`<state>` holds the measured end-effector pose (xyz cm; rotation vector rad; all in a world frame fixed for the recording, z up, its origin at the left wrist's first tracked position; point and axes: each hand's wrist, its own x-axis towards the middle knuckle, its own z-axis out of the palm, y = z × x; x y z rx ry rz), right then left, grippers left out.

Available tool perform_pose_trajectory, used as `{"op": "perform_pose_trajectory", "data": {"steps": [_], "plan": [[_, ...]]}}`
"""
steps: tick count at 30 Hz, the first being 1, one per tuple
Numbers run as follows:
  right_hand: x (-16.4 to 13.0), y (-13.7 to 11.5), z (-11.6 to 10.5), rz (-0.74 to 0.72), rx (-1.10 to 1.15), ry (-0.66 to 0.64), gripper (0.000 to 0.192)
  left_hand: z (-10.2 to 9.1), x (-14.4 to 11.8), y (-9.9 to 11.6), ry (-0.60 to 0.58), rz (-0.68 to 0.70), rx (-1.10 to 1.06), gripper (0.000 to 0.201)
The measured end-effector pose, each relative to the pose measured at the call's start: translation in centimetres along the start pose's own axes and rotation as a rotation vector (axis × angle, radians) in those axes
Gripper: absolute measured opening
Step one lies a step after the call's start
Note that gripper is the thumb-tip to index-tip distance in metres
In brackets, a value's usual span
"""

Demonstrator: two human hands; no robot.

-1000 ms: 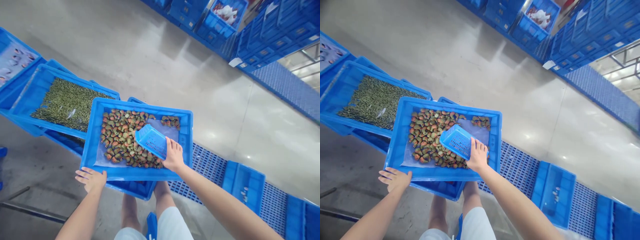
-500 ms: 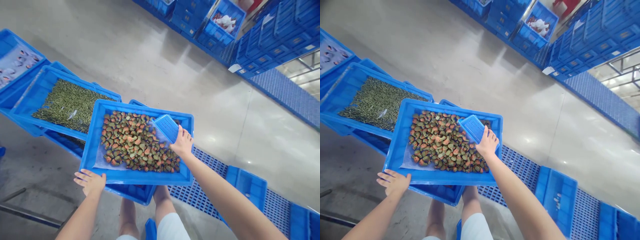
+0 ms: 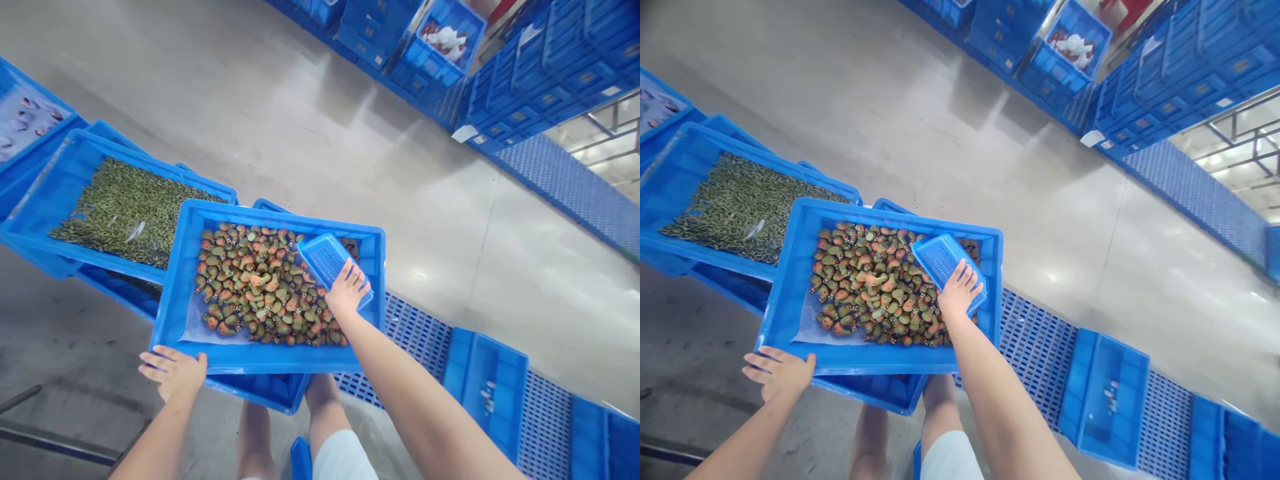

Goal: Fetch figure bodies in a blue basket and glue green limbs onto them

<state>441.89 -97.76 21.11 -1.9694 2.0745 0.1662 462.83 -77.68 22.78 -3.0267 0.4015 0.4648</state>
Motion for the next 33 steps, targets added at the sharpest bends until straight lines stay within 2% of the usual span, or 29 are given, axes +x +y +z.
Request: {"op": "perform_pose_trajectory", "data": {"steps": [4, 9, 12, 15, 19, 25, 28, 33], "plan": [[0.4, 0.4, -1.0, -0.153, -0.003, -0.087, 0.085, -0.3, 0.0, 0.3, -0.020, -0.019, -0.007, 0.082], [2.1, 3.9, -4.0, -0.424, 0.022, -0.212, 0.092, -0.5, -0.1, 0.6, -0.013, -0.034, -0.022, 0.079], [2.9, 6.1, -5.6, -0.445, 0.038, -0.193, 0.091, -0.5, -0.2, 0.6, -0.019, -0.037, -0.027, 0.082], [3.2, 7.0, -6.2, -0.366, 0.031, -0.101, 0.088, -0.5, -0.2, 0.7, -0.009, -0.036, -0.025, 0.079], [2.7, 6.4, -5.5, -0.278, -0.002, 0.009, 0.084, -0.3, -0.2, 0.5, 0.004, -0.029, -0.021, 0.078], [0.8, 5.1, -3.3, -0.320, -0.068, 0.119, 0.077, 0.1, -0.2, 0.1, 0.028, 0.010, -0.019, 0.079], [0.7, 4.8, -1.9, -0.368, -0.099, 0.123, 0.074, 0.6, -0.1, -0.3, 0.052, 0.035, -0.019, 0.077], [1.9, 4.1, 0.2, -0.394, -0.137, 0.087, 0.085, 1.0, 0.0, -0.7, 0.080, 0.062, -0.012, 0.075]]}}
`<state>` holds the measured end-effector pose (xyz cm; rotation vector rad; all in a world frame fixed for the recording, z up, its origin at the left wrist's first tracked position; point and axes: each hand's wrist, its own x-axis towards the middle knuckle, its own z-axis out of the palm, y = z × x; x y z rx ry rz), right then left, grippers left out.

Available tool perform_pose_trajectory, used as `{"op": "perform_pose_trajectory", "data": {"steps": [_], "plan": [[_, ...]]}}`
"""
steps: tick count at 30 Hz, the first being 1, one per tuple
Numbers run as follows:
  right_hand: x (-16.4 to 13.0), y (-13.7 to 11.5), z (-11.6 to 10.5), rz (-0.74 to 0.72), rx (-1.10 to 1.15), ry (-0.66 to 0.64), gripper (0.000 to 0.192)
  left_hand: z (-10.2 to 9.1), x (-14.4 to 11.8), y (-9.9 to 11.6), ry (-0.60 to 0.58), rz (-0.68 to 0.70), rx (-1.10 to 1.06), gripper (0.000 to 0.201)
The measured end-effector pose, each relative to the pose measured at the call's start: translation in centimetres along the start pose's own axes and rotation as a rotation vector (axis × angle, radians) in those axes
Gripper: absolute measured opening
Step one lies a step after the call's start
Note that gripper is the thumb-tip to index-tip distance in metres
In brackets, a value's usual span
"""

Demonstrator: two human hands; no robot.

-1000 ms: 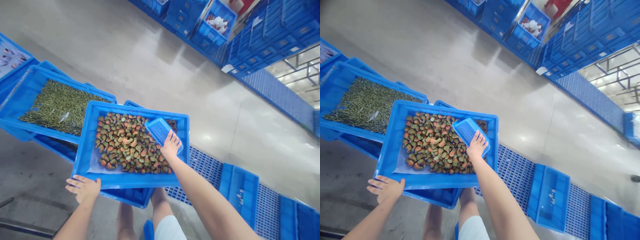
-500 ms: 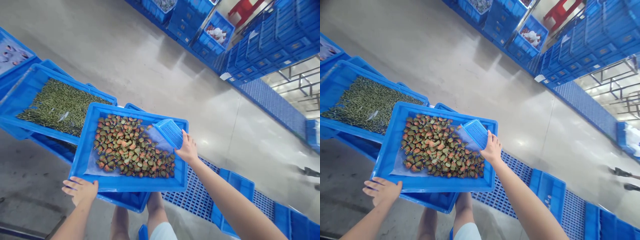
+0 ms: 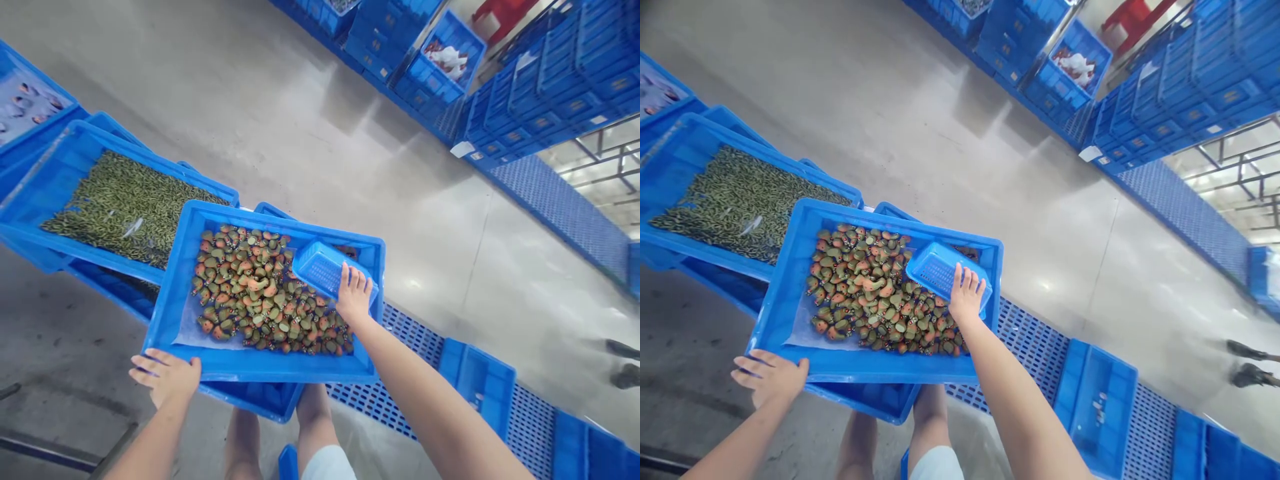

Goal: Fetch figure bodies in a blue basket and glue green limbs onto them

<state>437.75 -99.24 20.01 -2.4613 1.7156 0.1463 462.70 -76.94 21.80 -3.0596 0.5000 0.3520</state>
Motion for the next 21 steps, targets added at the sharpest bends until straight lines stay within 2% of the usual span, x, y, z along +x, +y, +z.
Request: {"op": "perform_pose_trajectory", "data": {"steps": [4, 10, 14, 17, 21], "plan": [[-0.6, 0.0, 0.2, -0.035, 0.016, -0.037, 0.097, -0.2, -0.1, 0.1, 0.004, -0.005, -0.007, 0.075], [-5.5, 0.2, -1.2, -0.103, 0.101, -0.093, 0.099, -0.7, -0.2, 0.7, -0.026, -0.036, -0.024, 0.077], [-7.6, 1.2, -2.7, -0.213, 0.185, -0.166, 0.100, -0.9, -0.2, 0.9, -0.050, -0.057, -0.023, 0.076], [-7.5, 2.4, -4.0, -0.255, 0.256, -0.206, 0.097, -1.1, -0.2, 1.0, -0.069, -0.070, -0.019, 0.077], [-5.6, 3.8, -5.1, -0.151, 0.316, -0.165, 0.088, -1.3, -0.3, 1.1, -0.071, -0.065, -0.006, 0.074]]}}
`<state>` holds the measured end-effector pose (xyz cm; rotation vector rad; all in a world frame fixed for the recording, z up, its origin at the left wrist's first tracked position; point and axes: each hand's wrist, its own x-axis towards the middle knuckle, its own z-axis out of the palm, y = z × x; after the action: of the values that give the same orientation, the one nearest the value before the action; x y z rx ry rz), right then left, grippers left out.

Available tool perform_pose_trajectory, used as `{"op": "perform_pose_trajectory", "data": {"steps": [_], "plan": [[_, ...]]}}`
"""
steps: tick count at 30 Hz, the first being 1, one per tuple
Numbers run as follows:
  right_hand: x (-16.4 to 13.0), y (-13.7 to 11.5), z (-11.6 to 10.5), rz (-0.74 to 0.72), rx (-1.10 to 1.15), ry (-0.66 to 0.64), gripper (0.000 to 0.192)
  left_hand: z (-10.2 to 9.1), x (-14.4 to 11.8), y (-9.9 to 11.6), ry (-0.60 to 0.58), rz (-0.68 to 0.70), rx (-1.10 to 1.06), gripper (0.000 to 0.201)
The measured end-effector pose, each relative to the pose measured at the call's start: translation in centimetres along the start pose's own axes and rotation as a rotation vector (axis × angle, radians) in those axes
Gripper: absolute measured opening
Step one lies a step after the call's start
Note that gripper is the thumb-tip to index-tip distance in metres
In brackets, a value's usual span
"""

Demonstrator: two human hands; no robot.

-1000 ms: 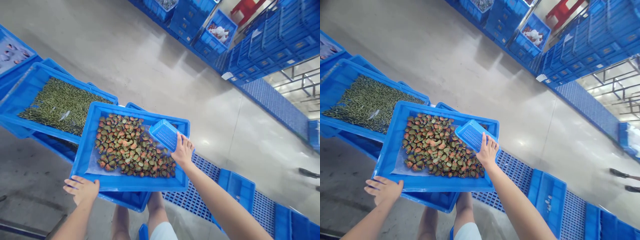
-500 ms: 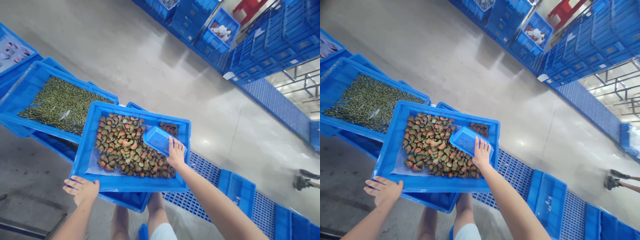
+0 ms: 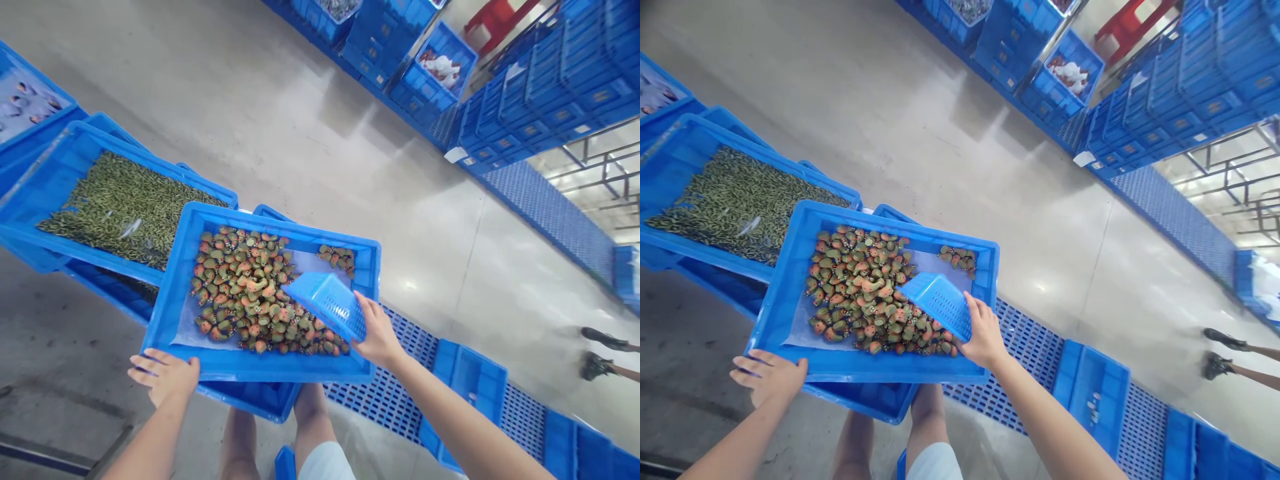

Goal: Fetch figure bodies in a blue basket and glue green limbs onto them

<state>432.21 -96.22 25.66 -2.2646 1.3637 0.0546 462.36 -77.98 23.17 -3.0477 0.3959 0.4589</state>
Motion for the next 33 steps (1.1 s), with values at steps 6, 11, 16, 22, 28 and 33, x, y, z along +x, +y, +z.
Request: {"op": "perform_pose_trajectory", "data": {"steps": [6, 11, 16, 22, 28, 33], "plan": [[3.1, 0.7, 0.4, 0.277, 0.011, 0.113, 0.082, 0.4, 0.0, -0.3, 0.011, 0.019, 0.013, 0.075], [4.8, 0.3, 1.0, 0.357, -0.034, 0.150, 0.080, 0.6, 0.1, -0.5, 0.016, 0.041, 0.020, 0.075], [6.2, 0.0, 1.0, 0.310, -0.071, 0.144, 0.079, 0.7, 0.1, -0.6, 0.017, 0.057, 0.023, 0.076], [7.8, -0.9, 2.5, 0.241, -0.082, 0.107, 0.080, 0.9, 0.2, -0.7, 0.036, 0.060, 0.024, 0.075], [9.6, -2.5, 3.0, 0.191, -0.103, 0.029, 0.086, 0.6, 0.2, -0.5, 0.021, 0.042, 0.042, 0.076], [9.6, -2.5, 2.6, 0.069, -0.128, -0.099, 0.090, 0.0, 0.0, 0.0, 0.002, 0.034, 0.060, 0.075]]}}
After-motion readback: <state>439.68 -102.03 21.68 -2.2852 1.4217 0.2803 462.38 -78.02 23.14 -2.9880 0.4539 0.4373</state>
